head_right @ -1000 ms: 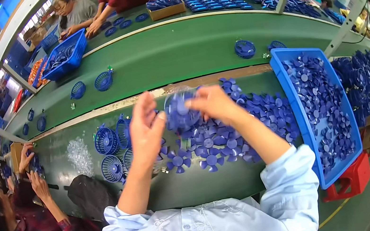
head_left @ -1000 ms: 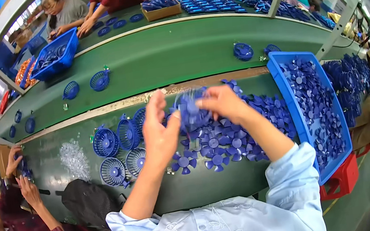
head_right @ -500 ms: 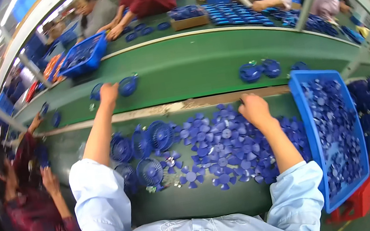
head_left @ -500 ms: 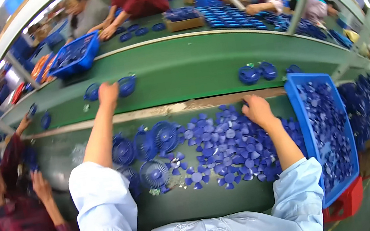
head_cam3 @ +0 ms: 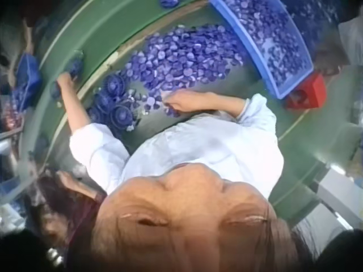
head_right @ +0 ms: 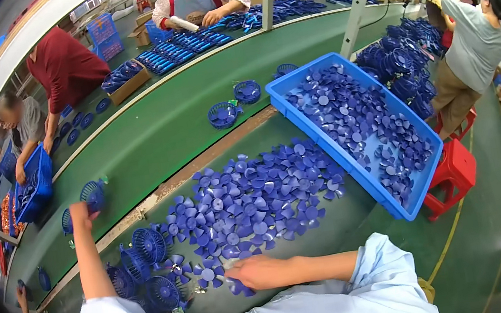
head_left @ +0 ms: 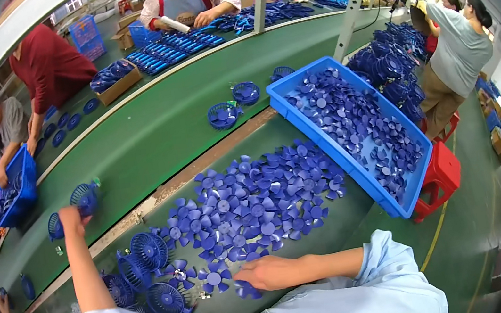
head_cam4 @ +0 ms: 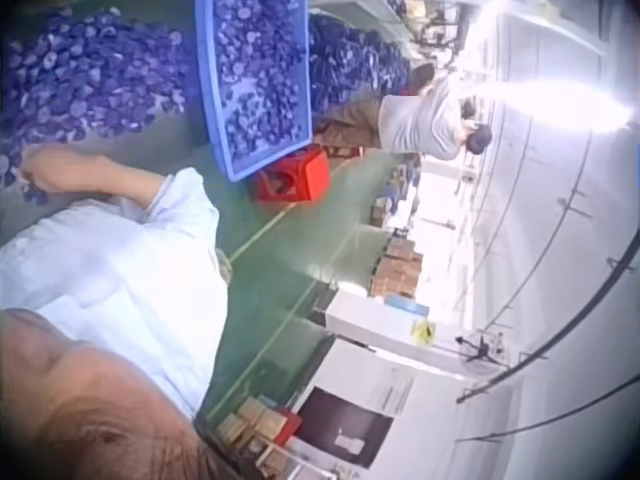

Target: The person assembles mini fans by attaching fan blades into fan casings by hand and placing the assembled fan components onto the conveyor belt.

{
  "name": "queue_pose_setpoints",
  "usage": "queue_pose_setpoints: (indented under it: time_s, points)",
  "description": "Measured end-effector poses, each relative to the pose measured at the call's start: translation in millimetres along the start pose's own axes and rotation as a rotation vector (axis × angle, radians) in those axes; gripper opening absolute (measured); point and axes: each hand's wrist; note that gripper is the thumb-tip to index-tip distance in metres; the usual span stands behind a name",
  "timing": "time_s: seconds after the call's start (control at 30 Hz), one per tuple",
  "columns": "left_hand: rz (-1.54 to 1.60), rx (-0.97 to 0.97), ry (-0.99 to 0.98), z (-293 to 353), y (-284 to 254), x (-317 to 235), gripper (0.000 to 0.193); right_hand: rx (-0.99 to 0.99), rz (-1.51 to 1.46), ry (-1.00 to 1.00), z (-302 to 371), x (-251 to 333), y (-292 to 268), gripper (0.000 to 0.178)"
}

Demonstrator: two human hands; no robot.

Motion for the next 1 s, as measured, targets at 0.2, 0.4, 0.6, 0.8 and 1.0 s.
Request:
queue_pose_setpoints:
  time_s: [0.2,0.4,0.6,0.8,1.0]
  points:
    - [0.614,0.237,0.141,151,15,-132,0.025,-0.276,0.284,-0.272,13,8,-12,0.027]
    - [0.804,0.356,0.168,351,50,-166,0.03,-0.089,0.325,-0.141,14,8,8,0.031]
    - [0.682,0.618,0.132,395,85,-115,0.039,-0.212,0.362,-0.138,0,16,14,0.02]
    - [0.641,0.618,0.057,402,96,-118,0.038,0.018,-0.015,-0.252,24,31,-34,0.033]
    - [0.652,0.631,-0.06,405,110,-101,0.024,-0.641,0.072,-0.231,22,83,-84,0.034]
Point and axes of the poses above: each hand's wrist, its own z-axis away from the middle knuckle, its own y-axis out of the palm, x = y × z, and after that the axes turned 8 degrees about y, right-handed
